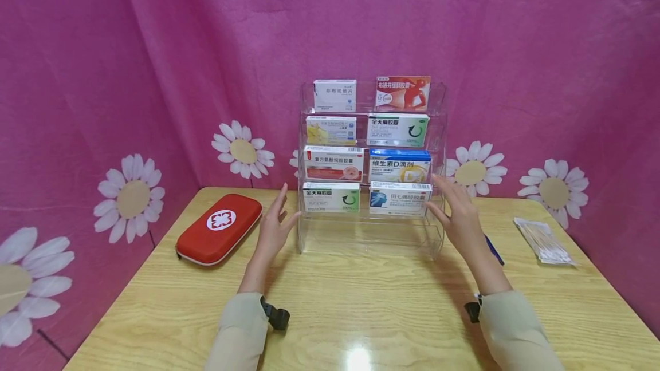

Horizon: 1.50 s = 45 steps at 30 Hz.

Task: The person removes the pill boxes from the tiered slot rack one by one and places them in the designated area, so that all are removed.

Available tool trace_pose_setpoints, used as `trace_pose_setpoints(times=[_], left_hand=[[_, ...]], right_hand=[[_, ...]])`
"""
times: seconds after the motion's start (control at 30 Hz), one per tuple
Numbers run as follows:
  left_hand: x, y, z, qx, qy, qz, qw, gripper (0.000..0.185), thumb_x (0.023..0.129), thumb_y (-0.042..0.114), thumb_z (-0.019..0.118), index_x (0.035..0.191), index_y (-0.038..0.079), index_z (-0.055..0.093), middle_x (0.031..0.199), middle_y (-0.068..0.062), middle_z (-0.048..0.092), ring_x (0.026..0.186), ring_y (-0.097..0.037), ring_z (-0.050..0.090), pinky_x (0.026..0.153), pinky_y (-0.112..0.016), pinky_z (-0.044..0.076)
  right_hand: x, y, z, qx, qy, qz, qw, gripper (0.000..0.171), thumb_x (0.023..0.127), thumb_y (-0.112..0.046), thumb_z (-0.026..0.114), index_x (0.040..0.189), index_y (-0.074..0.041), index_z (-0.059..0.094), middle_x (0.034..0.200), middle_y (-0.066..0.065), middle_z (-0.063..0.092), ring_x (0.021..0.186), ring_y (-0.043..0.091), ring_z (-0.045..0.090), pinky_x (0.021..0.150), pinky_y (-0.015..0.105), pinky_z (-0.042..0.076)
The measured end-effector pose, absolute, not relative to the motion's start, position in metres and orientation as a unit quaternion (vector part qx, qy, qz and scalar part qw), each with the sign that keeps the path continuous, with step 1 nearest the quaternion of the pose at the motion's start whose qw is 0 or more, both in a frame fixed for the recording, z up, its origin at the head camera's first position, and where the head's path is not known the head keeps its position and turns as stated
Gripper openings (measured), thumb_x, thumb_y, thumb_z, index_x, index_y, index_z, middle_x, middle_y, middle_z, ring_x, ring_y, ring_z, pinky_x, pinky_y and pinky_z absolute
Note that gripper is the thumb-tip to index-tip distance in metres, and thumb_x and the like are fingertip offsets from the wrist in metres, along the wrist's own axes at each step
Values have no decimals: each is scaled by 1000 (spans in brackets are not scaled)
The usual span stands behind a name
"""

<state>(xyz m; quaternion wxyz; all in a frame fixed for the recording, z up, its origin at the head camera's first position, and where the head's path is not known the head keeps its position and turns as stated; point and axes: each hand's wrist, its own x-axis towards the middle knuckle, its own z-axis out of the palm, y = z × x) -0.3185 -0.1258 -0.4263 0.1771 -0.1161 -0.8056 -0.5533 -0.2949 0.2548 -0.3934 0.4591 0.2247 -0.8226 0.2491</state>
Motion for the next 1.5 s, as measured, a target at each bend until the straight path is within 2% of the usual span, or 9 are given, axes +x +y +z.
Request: trace_pose_setpoints(times=[0.13,0.33,0.43,0.67,0.97,1.17,1.5], left_hand=[[-318,-125,-428,-125,-790,-578,160,73,90,2,66,154,11,31,157,-17,35,140,-38,42,106,-47,48],[-318,-124,-430,-149,-775,-593,159,69,90,-5,63,151,9,36,151,-21,42,134,-39,49,103,-40,50],[-318,-123,-429,-157,-776,-592,151,67,91,-5,61,151,11,37,149,-20,46,133,-37,51,103,-40,49],[-318,-122,-426,-159,-786,-583,129,66,93,-4,59,152,14,36,153,-14,44,134,-34,51,106,-43,48],[-315,-126,-424,-163,-792,-577,112,66,93,-4,58,152,17,36,152,-14,45,133,-34,53,104,-43,49],[-312,-126,-423,-159,-794,-576,113,65,93,-4,59,151,14,38,149,-17,47,130,-36,54,104,-44,49],[-292,-125,-398,-173,-798,-568,103,62,92,-9,57,149,1,36,149,-24,44,129,-42,53,103,-45,49]], right_hand=[[-296,251,-394,217,-839,228,444,61,76,0,79,133,0,57,130,25,60,120,42,56,106,63,43],[-301,246,-396,208,-856,193,432,53,80,-3,77,130,0,60,128,24,61,118,41,57,100,54,52],[-302,244,-397,206,-861,186,427,49,81,-2,76,128,0,62,126,24,61,117,40,57,100,53,52],[-303,241,-396,193,-863,193,425,39,82,2,74,120,2,65,123,25,62,113,40,57,100,53,51],[-306,236,-397,179,-855,199,444,30,81,8,72,110,3,65,111,25,63,103,42,59,92,53,51],[-306,235,-396,170,-859,212,435,26,81,7,73,106,3,66,108,24,63,100,41,60,88,53,52],[-305,235,-392,173,-853,256,420,25,80,8,73,104,4,66,107,24,60,99,40,60,86,54,54]])
